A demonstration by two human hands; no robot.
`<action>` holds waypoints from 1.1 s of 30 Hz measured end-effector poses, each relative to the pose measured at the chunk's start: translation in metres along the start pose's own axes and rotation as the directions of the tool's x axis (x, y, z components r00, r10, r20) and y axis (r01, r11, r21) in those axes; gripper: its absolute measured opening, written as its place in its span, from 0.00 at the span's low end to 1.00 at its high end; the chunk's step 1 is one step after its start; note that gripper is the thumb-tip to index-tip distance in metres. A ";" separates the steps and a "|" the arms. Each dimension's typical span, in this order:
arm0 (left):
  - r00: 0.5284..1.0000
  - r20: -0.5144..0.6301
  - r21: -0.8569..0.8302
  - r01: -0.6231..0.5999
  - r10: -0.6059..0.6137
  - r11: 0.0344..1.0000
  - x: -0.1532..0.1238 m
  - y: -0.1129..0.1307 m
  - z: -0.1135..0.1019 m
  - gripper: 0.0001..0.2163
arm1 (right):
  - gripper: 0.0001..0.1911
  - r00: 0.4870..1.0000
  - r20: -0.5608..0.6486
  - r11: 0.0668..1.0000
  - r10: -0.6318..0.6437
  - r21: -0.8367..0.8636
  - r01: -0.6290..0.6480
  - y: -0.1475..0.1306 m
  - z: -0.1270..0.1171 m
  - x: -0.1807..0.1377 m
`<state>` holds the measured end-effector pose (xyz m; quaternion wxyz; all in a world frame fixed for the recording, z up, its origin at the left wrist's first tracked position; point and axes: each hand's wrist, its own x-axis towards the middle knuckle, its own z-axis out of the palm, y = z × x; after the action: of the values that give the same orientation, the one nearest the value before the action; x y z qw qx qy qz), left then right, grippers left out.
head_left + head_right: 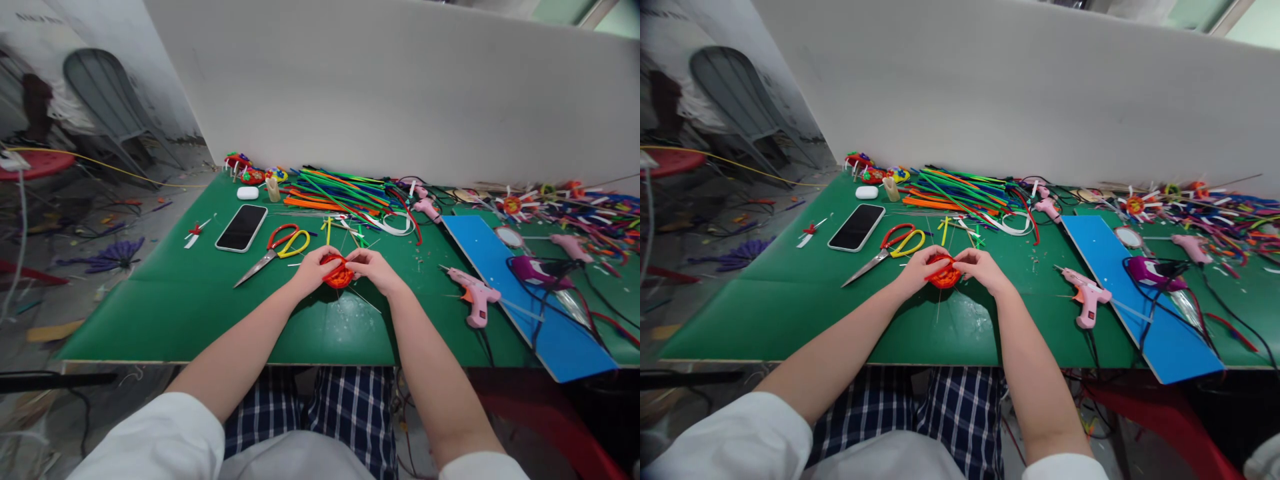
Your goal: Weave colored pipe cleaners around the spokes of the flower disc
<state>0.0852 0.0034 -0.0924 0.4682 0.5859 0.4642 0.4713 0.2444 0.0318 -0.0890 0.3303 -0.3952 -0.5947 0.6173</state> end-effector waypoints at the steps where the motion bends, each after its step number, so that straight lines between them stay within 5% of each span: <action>1: 1.000 0.002 0.020 -0.003 0.003 1.000 0.000 0.000 0.000 0.08 | 0.11 1.000 -0.002 1.000 -0.013 -0.012 0.013 0.000 0.000 0.000; 20: 0.998 0.028 -0.097 0.051 -0.048 0.994 0.002 -0.003 0.001 0.09 | 0.08 0.994 -0.034 0.987 -0.103 -0.127 0.098 -0.002 0.002 0.000; 33: 0.994 0.058 -0.105 0.104 -0.098 0.989 0.004 -0.009 0.005 0.08 | 0.10 0.987 0.085 0.975 -0.137 -0.164 0.150 -0.003 0.005 -0.002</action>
<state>0.0891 0.0076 -0.1015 0.5343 0.5478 0.4547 0.4558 0.2408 0.0276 -0.0860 0.3171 -0.3549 -0.6839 0.5531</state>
